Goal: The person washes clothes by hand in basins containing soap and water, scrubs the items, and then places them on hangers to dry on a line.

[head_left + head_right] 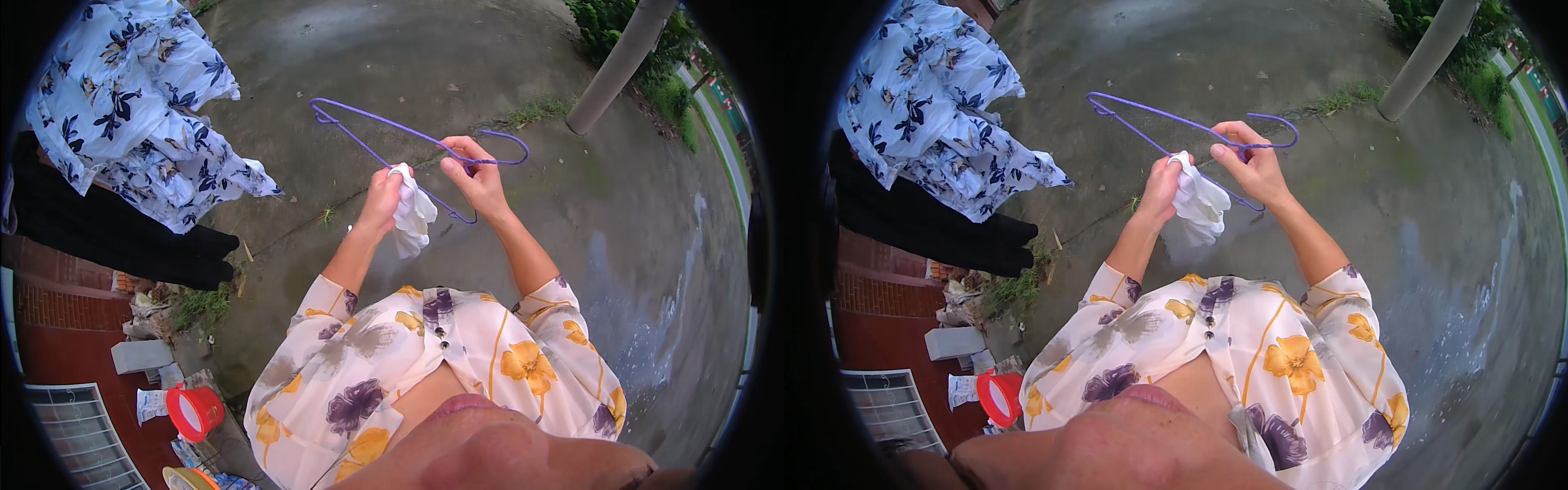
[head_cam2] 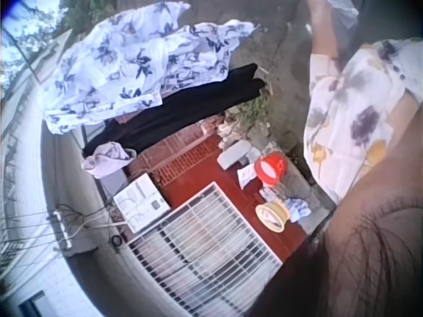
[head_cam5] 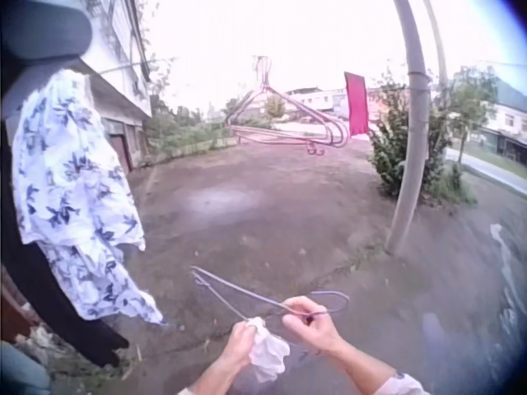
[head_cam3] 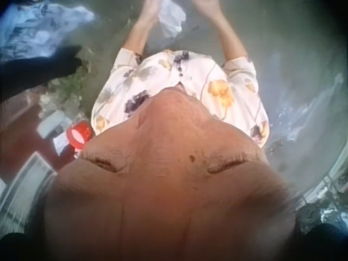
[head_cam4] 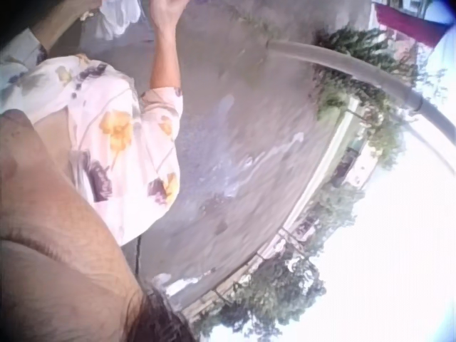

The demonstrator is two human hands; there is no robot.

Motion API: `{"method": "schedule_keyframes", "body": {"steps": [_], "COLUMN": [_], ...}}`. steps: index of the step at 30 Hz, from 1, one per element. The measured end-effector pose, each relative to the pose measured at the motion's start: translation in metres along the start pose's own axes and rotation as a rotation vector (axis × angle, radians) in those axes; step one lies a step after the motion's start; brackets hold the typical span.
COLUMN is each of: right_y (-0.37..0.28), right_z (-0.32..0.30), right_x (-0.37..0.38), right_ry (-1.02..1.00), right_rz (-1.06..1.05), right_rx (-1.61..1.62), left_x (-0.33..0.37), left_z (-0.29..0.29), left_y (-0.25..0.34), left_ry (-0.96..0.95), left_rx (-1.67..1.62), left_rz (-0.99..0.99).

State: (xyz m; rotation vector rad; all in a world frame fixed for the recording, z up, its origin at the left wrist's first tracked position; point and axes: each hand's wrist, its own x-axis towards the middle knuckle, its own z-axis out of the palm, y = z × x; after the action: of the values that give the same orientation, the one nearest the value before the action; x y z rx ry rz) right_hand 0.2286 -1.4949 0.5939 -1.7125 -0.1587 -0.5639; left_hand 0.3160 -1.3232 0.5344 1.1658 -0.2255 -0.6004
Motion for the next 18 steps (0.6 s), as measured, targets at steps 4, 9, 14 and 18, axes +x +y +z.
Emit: {"method": "schedule_keyframes", "body": {"steps": [4,9,14,18], "right_y": [0.025,0.028,0.005,-0.011], "right_z": [-0.026,-0.089,-0.101,-0.086], "right_x": [-0.027,-0.028,-0.043,-0.061], "right_ry": [0.033,0.299,-0.031,-0.162], "right_rz": [0.109,0.187,0.237,0.327], "right_rx": [0.227,0.555,0.494,0.121], "left_x": [0.0,0.002,-0.001,0.005], "left_z": [-0.004,-0.012,0.01,0.008], "left_y": [0.012,0.037,0.079,0.101], "left_ry": [-0.144,-0.001,0.052,0.082], "left_rx": [0.197,0.801,1.114,1.183], "left_rz": [0.028,0.154,0.276,0.351]}}
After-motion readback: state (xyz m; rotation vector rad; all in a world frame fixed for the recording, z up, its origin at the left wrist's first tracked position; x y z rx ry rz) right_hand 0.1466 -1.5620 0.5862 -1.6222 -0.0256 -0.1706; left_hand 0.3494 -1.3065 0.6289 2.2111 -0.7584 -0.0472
